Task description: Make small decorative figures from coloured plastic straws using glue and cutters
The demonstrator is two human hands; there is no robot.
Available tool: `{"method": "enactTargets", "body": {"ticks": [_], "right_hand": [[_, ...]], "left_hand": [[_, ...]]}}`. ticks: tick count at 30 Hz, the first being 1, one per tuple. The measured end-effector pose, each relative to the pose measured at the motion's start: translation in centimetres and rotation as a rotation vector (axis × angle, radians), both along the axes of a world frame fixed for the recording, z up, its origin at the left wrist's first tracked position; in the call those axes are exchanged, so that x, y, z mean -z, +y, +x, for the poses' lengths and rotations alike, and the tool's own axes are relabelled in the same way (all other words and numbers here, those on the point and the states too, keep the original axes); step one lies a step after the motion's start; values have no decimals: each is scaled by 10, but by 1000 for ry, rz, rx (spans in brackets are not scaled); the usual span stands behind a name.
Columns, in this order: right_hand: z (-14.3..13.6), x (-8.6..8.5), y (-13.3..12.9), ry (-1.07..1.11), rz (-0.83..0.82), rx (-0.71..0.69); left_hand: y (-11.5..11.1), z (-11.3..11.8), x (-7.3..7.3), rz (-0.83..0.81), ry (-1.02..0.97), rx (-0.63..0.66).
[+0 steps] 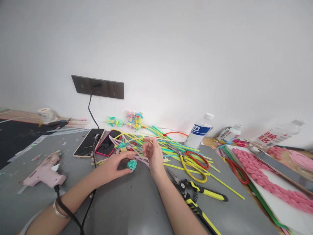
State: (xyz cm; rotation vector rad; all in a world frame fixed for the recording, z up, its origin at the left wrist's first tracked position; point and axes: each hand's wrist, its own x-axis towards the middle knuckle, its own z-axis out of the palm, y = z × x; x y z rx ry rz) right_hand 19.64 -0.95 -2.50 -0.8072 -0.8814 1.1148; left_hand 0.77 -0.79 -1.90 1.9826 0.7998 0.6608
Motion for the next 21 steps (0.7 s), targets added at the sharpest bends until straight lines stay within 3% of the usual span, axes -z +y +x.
{"method": "enactTargets", "body": {"ticks": [7, 21], "right_hand": [[0, 0, -1, -11, -17, -3], [-3, 2, -1, -28, -26, -61]], "left_hand": [[11, -1, 9, -277, -342, -145], [12, -2, 0, -393, -569, -119]]}}
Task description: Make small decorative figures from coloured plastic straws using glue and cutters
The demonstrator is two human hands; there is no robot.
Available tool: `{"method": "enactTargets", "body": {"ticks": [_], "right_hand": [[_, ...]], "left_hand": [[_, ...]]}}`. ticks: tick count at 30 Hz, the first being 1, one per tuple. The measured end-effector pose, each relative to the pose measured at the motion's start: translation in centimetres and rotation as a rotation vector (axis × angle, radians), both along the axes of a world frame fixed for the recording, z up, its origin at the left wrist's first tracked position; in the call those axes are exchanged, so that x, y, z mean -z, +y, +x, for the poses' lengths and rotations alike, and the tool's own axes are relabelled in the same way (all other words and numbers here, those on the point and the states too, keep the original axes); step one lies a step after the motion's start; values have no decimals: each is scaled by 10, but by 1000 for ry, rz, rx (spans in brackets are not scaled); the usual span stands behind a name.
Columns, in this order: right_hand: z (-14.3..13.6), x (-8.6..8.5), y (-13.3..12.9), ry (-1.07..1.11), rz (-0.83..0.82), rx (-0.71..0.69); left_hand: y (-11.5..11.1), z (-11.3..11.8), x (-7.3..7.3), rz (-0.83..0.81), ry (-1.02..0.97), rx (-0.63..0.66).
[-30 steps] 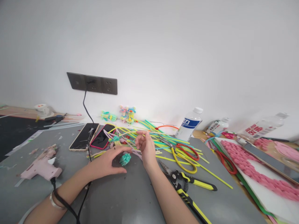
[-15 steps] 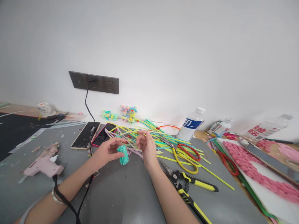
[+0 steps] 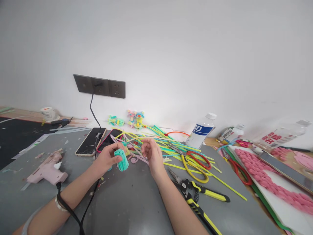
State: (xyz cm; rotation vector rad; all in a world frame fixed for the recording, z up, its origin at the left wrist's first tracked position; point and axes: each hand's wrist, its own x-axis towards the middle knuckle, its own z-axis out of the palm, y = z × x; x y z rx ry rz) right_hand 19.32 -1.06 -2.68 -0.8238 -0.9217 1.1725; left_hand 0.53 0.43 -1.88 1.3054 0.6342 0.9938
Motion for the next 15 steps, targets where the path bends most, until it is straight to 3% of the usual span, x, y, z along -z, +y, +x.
{"method": "enactTargets", "body": {"ticks": [11, 15], "right_hand": [[-4, -2, -4, -67, -24, -109], [-5, 1, -4, -68, -20, -120]], "left_hand": [[-1, 0, -5, -17, 109, -120], [-2, 1, -6, -158, 27, -131]]}}
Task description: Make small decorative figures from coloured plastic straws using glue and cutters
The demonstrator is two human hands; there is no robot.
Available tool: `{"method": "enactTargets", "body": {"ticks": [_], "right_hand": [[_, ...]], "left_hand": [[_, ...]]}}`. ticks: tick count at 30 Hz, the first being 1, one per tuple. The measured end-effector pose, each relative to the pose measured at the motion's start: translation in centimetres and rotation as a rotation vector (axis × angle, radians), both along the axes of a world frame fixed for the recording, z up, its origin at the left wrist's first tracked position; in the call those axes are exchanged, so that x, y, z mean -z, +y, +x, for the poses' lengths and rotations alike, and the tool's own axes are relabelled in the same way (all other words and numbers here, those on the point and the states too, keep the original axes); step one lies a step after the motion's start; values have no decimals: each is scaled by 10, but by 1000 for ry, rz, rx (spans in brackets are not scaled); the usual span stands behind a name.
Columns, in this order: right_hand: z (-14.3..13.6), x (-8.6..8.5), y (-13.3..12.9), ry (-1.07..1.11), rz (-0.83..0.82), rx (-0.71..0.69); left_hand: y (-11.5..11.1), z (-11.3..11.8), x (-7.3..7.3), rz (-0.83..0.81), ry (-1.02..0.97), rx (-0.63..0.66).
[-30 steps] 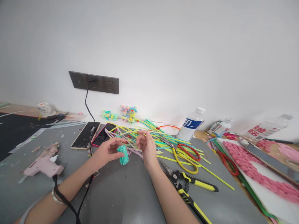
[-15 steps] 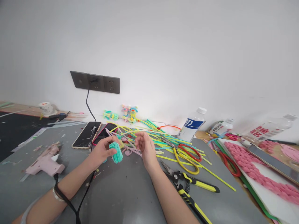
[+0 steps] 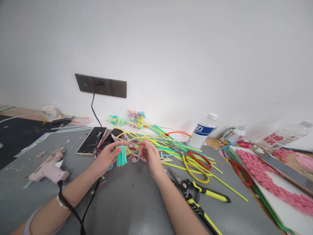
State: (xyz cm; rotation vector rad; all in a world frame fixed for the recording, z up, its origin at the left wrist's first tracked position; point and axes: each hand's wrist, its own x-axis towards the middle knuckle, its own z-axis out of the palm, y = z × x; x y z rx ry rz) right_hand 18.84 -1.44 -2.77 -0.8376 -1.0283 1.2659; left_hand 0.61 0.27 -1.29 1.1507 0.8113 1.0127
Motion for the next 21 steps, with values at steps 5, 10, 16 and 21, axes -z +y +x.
{"method": "enactTargets", "body": {"ticks": [5, 10, 16, 21], "right_hand": [[7, -6, 2, 57, 26, 130], [19, -12, 4, 119, 56, 287], [16, -13, 4, 118, 49, 314], [13, -12, 3, 63, 23, 262]], "left_hand": [[3, -1, 0, -129, -363, -129], [9, -5, -2, -204, -534, -270], [12, -8, -1, -216, -576, -255], [11, -6, 2, -170, -425, -163]]}}
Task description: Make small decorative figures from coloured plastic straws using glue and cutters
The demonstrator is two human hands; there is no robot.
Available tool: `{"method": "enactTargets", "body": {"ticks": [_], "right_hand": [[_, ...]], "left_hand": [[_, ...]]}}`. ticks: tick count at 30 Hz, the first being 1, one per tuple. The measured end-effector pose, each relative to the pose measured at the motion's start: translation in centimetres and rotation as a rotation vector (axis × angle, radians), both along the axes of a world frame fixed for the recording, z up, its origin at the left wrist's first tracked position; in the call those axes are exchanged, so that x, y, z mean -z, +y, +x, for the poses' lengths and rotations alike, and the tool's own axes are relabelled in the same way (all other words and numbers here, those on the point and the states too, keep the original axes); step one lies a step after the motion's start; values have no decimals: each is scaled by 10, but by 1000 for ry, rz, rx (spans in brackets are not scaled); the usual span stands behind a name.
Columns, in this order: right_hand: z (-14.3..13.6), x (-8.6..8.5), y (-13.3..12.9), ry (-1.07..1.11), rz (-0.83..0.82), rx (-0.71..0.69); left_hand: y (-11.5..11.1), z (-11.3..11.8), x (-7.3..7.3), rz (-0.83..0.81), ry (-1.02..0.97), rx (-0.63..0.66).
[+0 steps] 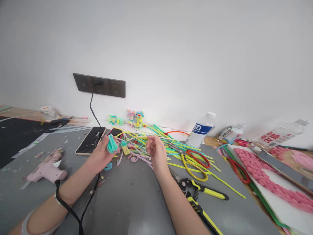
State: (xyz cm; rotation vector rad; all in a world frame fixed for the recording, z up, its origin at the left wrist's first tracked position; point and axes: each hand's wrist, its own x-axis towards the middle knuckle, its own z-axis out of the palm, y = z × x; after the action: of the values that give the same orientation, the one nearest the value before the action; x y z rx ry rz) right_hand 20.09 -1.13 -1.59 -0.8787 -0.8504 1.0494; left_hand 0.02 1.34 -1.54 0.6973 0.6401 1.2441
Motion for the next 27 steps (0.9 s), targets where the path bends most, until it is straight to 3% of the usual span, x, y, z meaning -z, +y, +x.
{"method": "enactTargets", "body": {"ticks": [5, 8, 14, 27], "right_hand": [[-1, 1, 0, 18, -12, -16], [-2, 0, -1, 25, -3, -11], [-3, 0, -1, 3, -6, -11], [-4, 0, -1, 13, 1, -11]], "left_hand": [[-8, 3, 0, 129, 316, 214], [-13, 5, 0, 286, 570, 347], [-17, 5, -3, 663, 1021, 361], [-21, 2, -6, 752, 1044, 354]]}}
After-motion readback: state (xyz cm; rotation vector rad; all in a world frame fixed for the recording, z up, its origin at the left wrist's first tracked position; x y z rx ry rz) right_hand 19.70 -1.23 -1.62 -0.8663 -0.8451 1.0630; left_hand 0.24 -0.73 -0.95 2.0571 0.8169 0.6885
